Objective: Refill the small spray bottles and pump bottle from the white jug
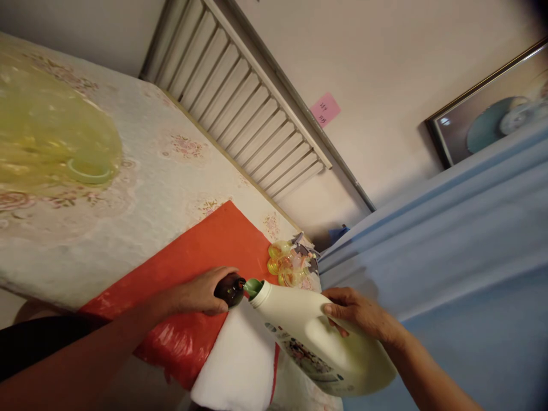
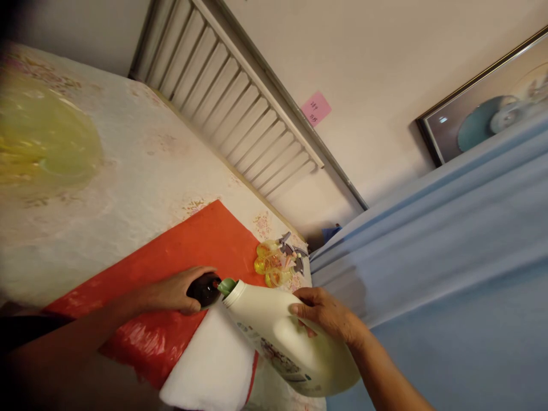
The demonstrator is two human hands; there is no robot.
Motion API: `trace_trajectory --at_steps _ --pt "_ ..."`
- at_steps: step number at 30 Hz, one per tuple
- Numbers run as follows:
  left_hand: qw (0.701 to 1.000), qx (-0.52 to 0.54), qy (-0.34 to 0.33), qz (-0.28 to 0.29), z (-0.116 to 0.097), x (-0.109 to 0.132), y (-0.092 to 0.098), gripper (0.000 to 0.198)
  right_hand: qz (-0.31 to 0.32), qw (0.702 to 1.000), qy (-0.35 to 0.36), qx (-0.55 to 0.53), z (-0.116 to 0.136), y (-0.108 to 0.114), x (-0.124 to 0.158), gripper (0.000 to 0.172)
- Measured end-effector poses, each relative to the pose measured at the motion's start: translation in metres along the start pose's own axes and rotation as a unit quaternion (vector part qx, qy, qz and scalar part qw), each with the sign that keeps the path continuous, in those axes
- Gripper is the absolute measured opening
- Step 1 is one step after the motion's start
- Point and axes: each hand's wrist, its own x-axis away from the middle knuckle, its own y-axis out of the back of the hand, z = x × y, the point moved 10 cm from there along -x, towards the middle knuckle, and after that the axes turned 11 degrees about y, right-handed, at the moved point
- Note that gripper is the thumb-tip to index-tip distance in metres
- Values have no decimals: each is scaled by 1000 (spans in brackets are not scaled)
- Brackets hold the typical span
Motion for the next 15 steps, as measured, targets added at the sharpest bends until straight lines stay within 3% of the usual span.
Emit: trace_trajectory --at_steps 15 --pt "1000 -16 -13 -2 -3 1 0 77 2 1000 -4 6 -1 0 0 42"
